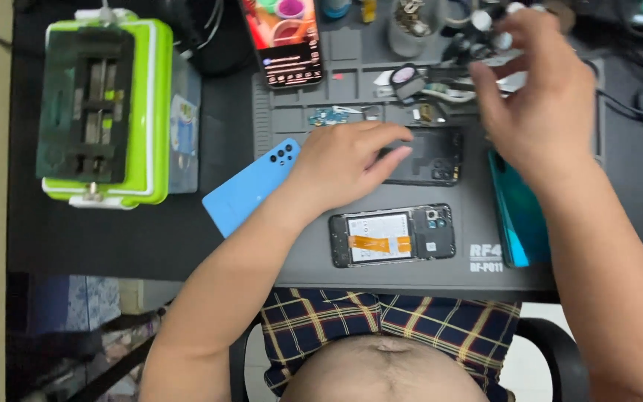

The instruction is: Technician disassembles a mobile phone by prying off the back cover and removing internal screws with a screwdriver.

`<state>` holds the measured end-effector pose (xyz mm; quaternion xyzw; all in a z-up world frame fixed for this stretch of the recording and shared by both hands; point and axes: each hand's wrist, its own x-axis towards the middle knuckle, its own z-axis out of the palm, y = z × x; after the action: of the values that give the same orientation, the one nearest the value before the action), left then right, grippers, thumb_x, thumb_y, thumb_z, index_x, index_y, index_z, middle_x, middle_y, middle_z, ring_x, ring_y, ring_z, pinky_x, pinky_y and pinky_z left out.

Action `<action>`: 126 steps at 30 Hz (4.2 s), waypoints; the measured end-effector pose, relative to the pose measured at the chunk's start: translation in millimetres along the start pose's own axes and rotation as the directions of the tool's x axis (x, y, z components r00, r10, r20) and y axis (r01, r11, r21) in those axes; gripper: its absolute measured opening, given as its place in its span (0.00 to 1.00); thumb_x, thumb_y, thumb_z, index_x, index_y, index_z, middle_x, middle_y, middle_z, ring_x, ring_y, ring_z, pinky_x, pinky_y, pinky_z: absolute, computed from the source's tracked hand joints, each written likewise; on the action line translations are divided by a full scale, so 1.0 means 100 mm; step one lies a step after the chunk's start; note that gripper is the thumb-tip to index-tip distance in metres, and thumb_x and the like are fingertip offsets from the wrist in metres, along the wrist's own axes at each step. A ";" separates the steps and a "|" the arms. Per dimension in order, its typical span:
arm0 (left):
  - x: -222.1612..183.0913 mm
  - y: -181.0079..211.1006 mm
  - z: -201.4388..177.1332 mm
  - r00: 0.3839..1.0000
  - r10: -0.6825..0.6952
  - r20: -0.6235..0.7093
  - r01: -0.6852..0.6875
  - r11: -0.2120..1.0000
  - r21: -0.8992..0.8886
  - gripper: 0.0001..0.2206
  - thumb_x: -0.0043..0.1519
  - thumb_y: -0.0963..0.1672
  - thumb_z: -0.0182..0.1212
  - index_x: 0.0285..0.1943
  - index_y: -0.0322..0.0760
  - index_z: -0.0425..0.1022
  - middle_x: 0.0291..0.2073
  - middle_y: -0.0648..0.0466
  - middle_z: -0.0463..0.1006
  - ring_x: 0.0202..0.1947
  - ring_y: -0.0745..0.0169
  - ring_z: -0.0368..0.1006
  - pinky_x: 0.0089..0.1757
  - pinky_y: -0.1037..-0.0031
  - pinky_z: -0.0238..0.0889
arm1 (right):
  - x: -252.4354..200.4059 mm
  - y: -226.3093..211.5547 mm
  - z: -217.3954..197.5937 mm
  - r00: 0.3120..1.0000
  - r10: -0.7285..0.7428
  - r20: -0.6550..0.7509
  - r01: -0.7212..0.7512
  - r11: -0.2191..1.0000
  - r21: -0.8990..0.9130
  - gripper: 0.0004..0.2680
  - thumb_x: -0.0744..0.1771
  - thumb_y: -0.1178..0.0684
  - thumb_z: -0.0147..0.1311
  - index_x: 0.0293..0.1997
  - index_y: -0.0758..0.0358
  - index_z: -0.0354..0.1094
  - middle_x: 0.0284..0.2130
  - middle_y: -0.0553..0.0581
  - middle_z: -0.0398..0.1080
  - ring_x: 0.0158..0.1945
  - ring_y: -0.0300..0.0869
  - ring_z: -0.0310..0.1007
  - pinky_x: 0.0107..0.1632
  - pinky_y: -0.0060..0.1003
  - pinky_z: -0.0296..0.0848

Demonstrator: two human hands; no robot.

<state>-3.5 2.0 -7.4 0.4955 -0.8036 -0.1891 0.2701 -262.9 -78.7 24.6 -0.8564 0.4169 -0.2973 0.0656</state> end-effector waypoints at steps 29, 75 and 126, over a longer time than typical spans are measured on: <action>0.05 0.04 0.06 0.999 0.036 0.034 -0.034 0.998 -0.046 0.13 0.72 0.52 0.50 0.55 0.50 0.77 0.41 0.59 0.87 0.36 0.48 0.82 0.27 0.52 0.67 | -0.25 0.42 0.44 0.989 0.035 0.141 0.002 0.967 -0.255 0.11 0.82 0.57 0.63 0.69 0.68 0.64 0.38 0.62 0.77 0.37 0.68 0.79 0.36 0.55 0.66; -0.04 0.21 -0.03 0.940 -0.335 -0.058 0.272 0.638 0.720 0.46 0.93 0.79 0.70 0.87 0.61 0.47 0.80 0.37 0.51 0.81 0.29 0.51 0.74 0.37 0.46 | -2.06 -1.06 -0.11 0.838 0.546 0.005 -0.447 0.680 0.581 0.13 0.75 0.46 0.43 0.55 0.61 0.42 0.39 0.76 0.64 0.26 0.53 0.76 0.31 0.39 0.73; 0.10 -0.09 0.09 0.900 -0.323 -0.294 0.436 0.626 0.646 0.40 0.72 0.76 0.45 0.81 0.63 0.53 0.75 0.52 0.70 0.76 0.46 0.68 0.73 0.32 0.46 | -1.93 -1.06 -0.04 0.893 0.450 -0.011 -0.395 0.796 0.458 0.16 0.76 0.47 0.40 0.48 0.69 0.36 0.23 0.76 0.65 0.27 0.56 0.72 0.36 0.43 0.65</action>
<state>-6.1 -10.5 -17.5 0.7310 -0.6686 0.1134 0.0760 -285.2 135.7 -22.0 -0.6841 0.5217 -0.4129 0.2989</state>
